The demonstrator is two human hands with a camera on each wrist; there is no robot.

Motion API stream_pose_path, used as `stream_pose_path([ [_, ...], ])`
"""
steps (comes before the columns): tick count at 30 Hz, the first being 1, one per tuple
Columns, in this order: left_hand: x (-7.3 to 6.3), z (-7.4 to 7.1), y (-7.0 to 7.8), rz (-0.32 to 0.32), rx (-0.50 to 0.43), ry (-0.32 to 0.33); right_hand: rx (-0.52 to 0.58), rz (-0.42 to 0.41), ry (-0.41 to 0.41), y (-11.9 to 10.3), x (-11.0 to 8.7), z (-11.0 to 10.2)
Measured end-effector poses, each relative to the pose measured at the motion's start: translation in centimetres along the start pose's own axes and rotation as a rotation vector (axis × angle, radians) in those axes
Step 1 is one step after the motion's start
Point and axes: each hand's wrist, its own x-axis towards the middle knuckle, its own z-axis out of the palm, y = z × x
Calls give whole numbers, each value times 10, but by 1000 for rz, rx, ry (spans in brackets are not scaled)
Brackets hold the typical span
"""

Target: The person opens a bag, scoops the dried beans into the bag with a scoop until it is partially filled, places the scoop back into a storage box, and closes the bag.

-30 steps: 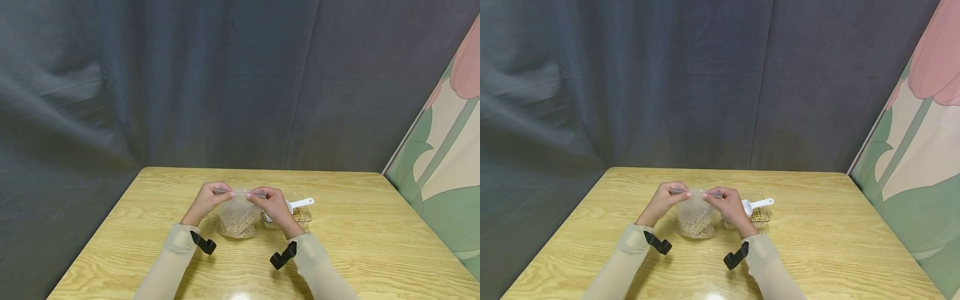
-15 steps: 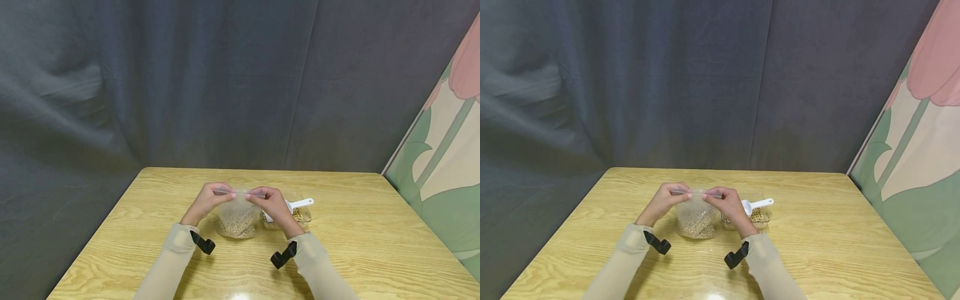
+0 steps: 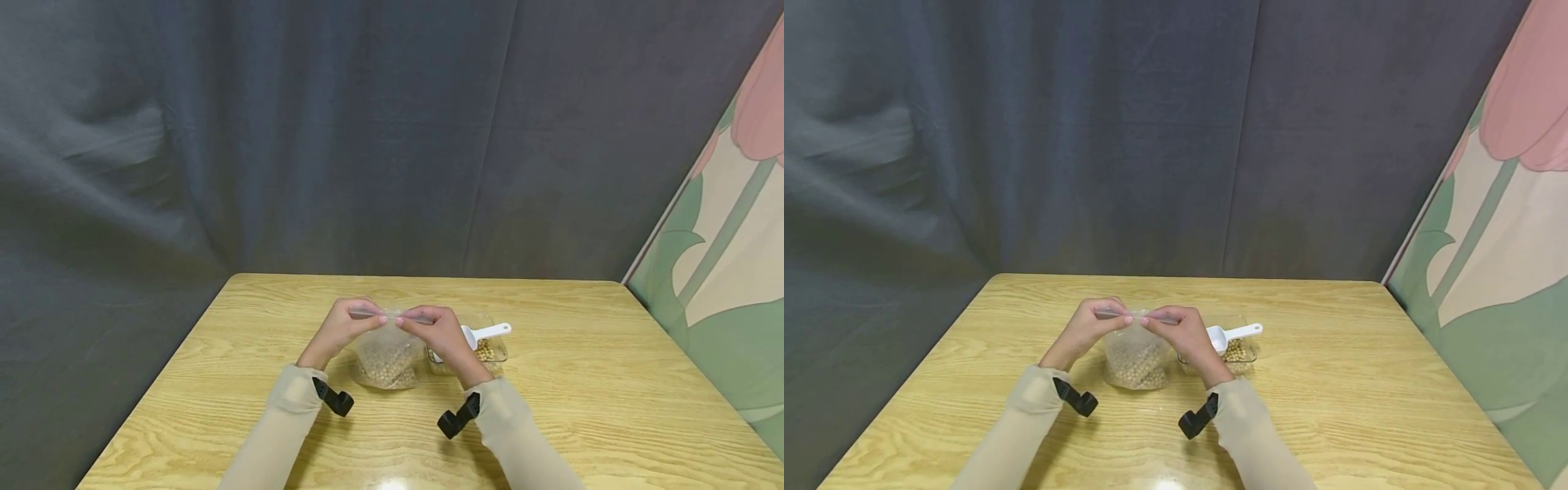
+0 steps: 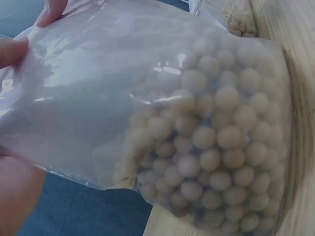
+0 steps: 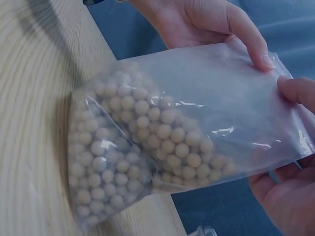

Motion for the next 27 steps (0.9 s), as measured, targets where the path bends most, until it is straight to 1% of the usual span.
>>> stream_pose_path([
  [4,0,0,1,19,15,25,4,-14,15,-3,0,3],
  [7,0,0,1,30,18,31,9,-22,21,-4,0,4],
  [13,-1,-2,0,42,-2,7,18,-8,33,-4,1,6],
  [18,-3,-6,-2,28,-28,0,51,2,18,-4,2,6],
  [22,-4,-8,-2,21,-9,-2,40,-14,-19,-3,3,5],
  [27,-3,-10,-2,46,64,10,-4,-57,-39,-4,6,4],
])
